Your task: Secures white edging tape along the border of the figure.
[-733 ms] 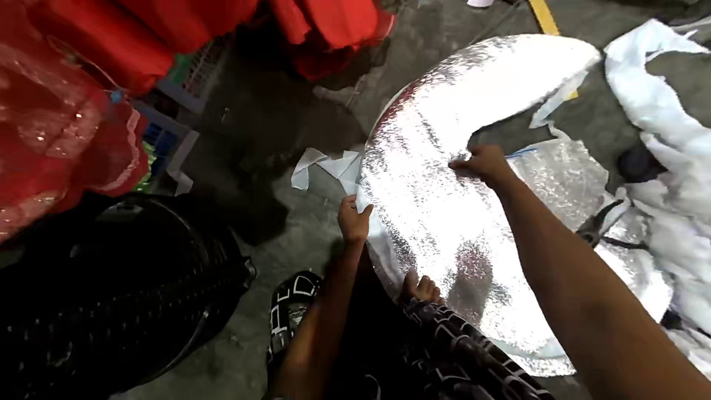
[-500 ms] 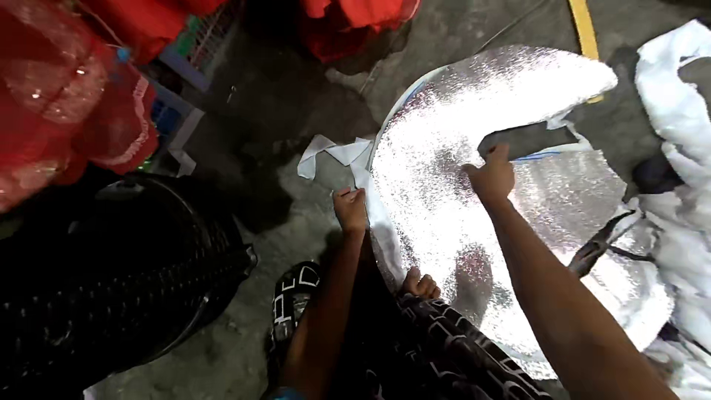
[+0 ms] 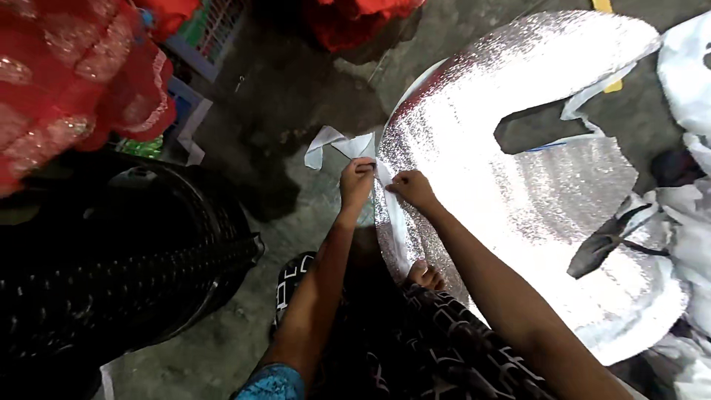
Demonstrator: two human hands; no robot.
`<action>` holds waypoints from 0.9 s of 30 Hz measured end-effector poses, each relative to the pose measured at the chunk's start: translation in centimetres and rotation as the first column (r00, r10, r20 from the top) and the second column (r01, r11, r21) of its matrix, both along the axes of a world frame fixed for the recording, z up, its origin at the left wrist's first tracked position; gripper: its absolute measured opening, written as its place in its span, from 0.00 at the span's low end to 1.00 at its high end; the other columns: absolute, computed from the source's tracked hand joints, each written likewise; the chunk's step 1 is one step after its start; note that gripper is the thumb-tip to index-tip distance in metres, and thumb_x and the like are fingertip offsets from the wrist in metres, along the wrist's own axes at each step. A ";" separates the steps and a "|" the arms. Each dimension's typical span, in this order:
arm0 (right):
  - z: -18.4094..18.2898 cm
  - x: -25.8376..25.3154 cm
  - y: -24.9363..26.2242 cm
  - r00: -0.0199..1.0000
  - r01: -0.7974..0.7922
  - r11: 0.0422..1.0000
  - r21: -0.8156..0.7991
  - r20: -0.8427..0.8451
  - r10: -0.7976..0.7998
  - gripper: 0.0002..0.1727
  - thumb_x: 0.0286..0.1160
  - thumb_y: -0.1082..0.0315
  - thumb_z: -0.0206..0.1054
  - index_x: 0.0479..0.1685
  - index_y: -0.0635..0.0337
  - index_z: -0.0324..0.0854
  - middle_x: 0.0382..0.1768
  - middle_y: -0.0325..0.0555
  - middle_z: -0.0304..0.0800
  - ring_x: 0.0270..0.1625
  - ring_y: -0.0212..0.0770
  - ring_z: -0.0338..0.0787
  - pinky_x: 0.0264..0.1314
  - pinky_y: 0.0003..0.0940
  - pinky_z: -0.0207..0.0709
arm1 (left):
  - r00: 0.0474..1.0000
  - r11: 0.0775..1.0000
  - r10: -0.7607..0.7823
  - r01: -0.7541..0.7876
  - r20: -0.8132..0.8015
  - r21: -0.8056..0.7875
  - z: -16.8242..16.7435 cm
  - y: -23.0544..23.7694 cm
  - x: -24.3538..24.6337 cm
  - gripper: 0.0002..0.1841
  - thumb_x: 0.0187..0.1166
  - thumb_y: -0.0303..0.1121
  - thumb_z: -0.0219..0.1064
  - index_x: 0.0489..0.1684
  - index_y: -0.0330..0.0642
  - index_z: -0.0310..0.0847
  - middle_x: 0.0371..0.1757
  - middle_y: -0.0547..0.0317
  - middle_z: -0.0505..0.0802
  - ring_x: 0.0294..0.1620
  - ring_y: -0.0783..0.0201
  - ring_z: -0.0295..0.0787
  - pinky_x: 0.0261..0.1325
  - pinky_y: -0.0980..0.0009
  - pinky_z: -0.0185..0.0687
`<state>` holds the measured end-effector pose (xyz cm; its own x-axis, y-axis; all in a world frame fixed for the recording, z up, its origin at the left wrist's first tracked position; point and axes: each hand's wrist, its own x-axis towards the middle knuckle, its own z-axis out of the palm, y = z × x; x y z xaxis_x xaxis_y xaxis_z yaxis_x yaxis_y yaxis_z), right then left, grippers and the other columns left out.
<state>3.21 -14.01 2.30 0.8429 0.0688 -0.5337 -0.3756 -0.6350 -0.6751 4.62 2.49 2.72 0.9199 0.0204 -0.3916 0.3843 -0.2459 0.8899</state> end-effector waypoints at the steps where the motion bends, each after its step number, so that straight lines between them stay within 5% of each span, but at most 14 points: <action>1: -0.2 0.1 -0.5 1.000 0.024 1.000 0.009 0.004 -0.024 0.17 0.79 0.63 0.73 0.52 0.72 0.86 0.46 0.68 0.89 0.51 0.63 0.88 0.59 0.66 0.76 | 0.996 0.996 0.017 -0.010 -0.083 0.087 0.4 0.3 -1.0 0.20 0.83 0.30 0.65 0.69 0.28 0.76 0.61 0.35 0.88 0.59 0.47 0.88 0.64 0.50 0.83; 4: -1.3 0.2 -1.3 0.999 0.032 0.994 0.100 0.032 -0.036 0.16 0.76 0.63 0.76 0.47 0.71 0.87 0.37 0.60 0.88 0.41 0.54 0.86 0.51 0.59 0.77 | 0.936 0.970 -0.048 0.127 -0.349 0.207 1.0 -0.1 -5.0 0.32 0.78 0.49 0.74 0.63 0.23 0.79 0.57 0.28 0.89 0.61 0.36 0.86 0.67 0.38 0.78; 8: -0.9 0.5 -1.1 0.999 0.001 0.983 0.185 0.040 -0.008 0.15 0.71 0.65 0.79 0.39 0.70 0.83 0.31 0.53 0.82 0.35 0.46 0.79 0.43 0.51 0.74 | 0.895 0.975 -0.017 0.113 -0.446 0.190 1.0 -1.7 -7.9 0.41 0.67 0.47 0.84 0.72 0.25 0.73 0.63 0.31 0.86 0.67 0.39 0.82 0.71 0.42 0.76; 12: -1.4 0.9 -1.0 0.997 -0.046 0.981 0.186 0.075 0.033 0.15 0.69 0.66 0.80 0.38 0.70 0.84 0.31 0.53 0.83 0.35 0.47 0.80 0.44 0.53 0.75 | 0.919 0.971 -0.030 0.121 -0.393 0.208 -0.6 -2.0 -7.4 0.26 0.69 0.40 0.83 0.54 0.25 0.84 0.53 0.31 0.90 0.60 0.39 0.86 0.67 0.40 0.78; 16: -1.5 0.8 -0.7 0.995 -0.021 0.986 0.165 0.101 0.004 0.14 0.70 0.65 0.79 0.38 0.70 0.85 0.30 0.53 0.82 0.34 0.48 0.79 0.43 0.54 0.74 | 0.949 0.977 -0.118 0.164 -0.294 0.138 -1.0 -1.4 -7.8 0.17 0.78 0.37 0.75 0.47 0.28 0.83 0.39 0.41 0.88 0.42 0.50 0.82 0.52 0.48 0.78; 20: 0.7 -0.3 -0.8 0.998 0.008 0.998 0.055 0.068 -0.012 0.22 0.77 0.61 0.75 0.58 0.72 0.82 0.41 0.63 0.86 0.44 0.58 0.85 0.53 0.61 0.76 | 0.933 0.965 -0.214 0.248 -0.289 0.087 -1.8 -0.5 -7.0 0.18 0.80 0.33 0.72 0.53 0.22 0.81 0.46 0.34 0.90 0.50 0.45 0.87 0.62 0.46 0.79; 23: 3.2 -3.4 -1.3 0.995 0.069 0.998 0.005 0.069 -0.069 0.22 0.90 0.65 0.57 0.74 0.70 0.78 0.62 0.71 0.82 0.62 0.64 0.85 0.68 0.59 0.76 | 0.933 0.961 -0.259 0.276 -0.249 0.035 -2.8 -0.1 -6.6 0.18 0.79 0.32 0.73 0.58 0.24 0.81 0.49 0.35 0.92 0.53 0.47 0.89 0.64 0.47 0.80; 27: 3.8 -9.6 -0.4 0.991 0.040 0.999 -0.007 0.131 -0.039 0.16 0.88 0.75 0.57 0.65 0.69 0.85 0.58 0.69 0.85 0.53 0.61 0.90 0.59 0.57 0.84 | 0.935 0.967 -0.252 0.252 -0.249 -0.035 -3.2 -0.1 -6.4 0.19 0.78 0.28 0.73 0.61 0.24 0.81 0.53 0.36 0.93 0.56 0.51 0.91 0.67 0.52 0.81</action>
